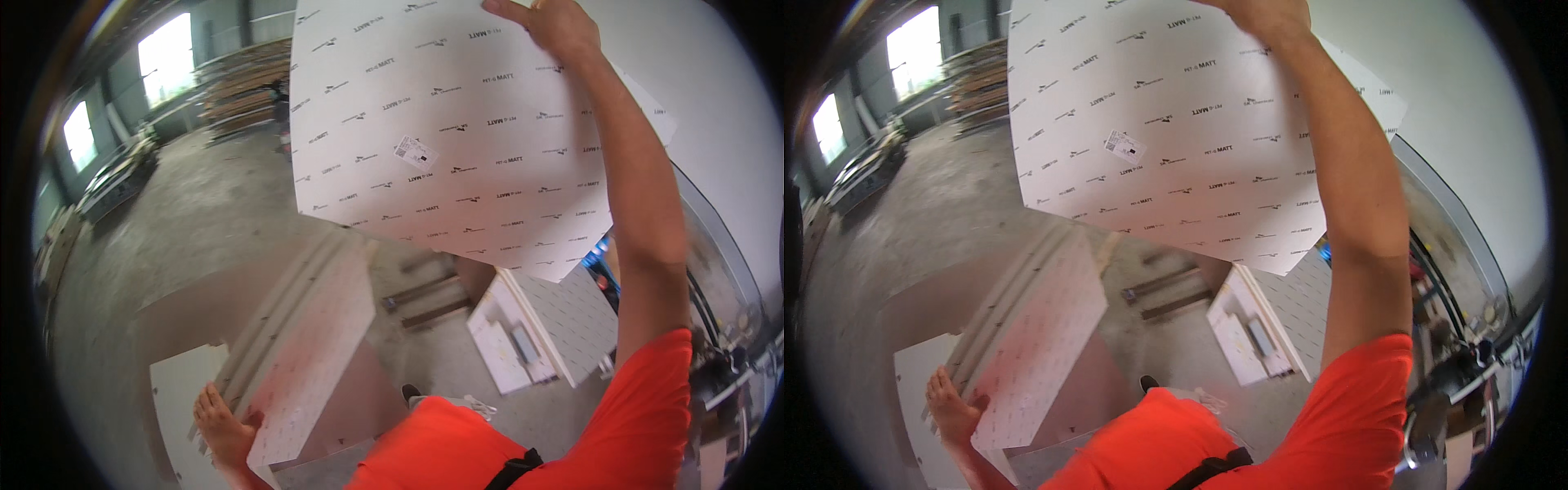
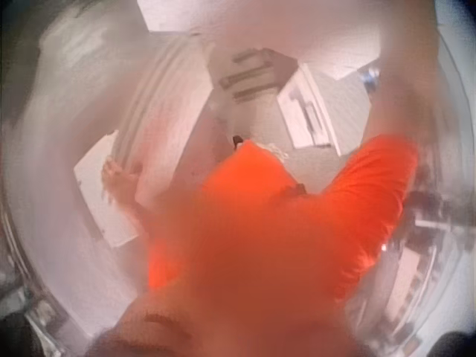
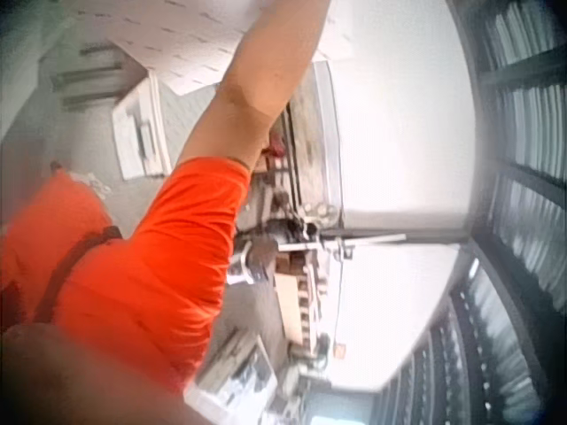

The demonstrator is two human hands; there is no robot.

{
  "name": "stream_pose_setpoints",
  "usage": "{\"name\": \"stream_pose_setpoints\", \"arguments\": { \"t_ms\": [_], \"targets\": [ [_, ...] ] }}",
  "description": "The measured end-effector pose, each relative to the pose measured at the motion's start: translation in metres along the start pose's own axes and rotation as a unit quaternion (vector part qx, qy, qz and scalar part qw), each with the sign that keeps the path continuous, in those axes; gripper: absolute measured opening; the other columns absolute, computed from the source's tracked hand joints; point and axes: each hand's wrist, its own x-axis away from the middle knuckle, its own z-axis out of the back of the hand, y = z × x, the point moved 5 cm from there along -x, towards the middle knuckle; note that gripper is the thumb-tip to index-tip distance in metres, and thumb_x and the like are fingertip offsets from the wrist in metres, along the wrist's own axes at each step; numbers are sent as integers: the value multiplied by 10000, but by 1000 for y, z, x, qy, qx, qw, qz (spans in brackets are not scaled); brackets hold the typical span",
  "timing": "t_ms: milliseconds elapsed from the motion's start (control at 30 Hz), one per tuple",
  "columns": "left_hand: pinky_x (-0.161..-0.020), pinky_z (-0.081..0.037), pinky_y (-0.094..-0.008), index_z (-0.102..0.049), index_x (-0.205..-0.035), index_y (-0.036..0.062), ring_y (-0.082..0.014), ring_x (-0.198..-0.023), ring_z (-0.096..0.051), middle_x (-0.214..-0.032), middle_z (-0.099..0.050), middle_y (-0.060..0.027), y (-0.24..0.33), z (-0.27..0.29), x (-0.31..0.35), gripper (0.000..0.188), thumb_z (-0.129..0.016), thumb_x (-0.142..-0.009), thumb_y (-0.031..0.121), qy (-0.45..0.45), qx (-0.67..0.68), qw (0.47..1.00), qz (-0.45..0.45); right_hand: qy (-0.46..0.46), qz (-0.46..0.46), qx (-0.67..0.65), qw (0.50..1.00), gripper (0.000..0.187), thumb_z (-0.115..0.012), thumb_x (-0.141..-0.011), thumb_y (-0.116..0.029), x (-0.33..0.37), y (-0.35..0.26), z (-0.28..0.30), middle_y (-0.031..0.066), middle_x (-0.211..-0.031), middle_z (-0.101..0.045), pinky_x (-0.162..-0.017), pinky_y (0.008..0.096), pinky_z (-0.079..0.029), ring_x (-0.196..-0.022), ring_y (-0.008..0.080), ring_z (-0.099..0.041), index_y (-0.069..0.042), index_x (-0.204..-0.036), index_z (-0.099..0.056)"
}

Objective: The person picks up and carries several white furniture panels, stacking them together and placing them on top of other panels on a work surface.

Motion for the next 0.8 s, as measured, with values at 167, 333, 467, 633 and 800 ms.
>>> {"name": "stream_pose_setpoints", "arguments": {
  "t_ms": [167, 333, 467, 633, 800],
  "targets": [
    [-1095, -425, -481, -488, -1418, -68, -414, -1249, -546, -1349, -572, -248, 70, -48, -46, 986, -900, -611, 319, 13, 13, 999, -36, 1, -16, 138, 990, 958, -498, -785, -942, 28, 147, -53, 140, -693, -684, -705, 438, -558, -682, 313, -686, -10, -623, -648],
    [-1087, -438, -478, -470, -1455, -61, -406, -1272, -553, -1376, -576, -230, 143, -83, -109, 1003, -911, -639, 321, 3, -11, 1000, -20, -69, -115, 220, 966, 988, -454, -779, -961, 61, 285, -132, 172, -777, -731, -685, 453, -575, -760, 341, -730, -12, -717, -718],
    [-1096, -438, -482, -448, -1493, -45, -401, -1308, -539, -1416, -564, -220, 214, -102, -128, 1056, -932, -637, 340, 4, -25, 1000, -14, -94, -157, 282, 942, 972, -453, -789, -947, 93, 419, -141, 179, -793, -746, -644, 440, -585, -779, 359, -749, -22, -775, -751],
    [-1120, -430, -491, -428, -1523, -19, -410, -1345, -509, -1454, -543, -222, 196, -114, -131, 1079, -928, -630, 323, 13, -31, 999, 8, -188, -217, 306, 908, 934, -462, -825, -909, 151, 516, -190, 186, -797, -752, -660, 439, -592, -783, 353, -757, -26, -791, -765],
    [-1133, -424, -504, -426, -1532, -1, -407, -1360, -496, -1460, -540, -220, 200, -112, -133, 1071, -918, -623, 282, 2, -8, 1000, 10, -173, -236, 283, 914, 843, -526, -834, -861, 196, 571, -214, 188, -836, -756, -716, 450, -578, -835, 336, -753, -67, -883, -807]
  ]
}}
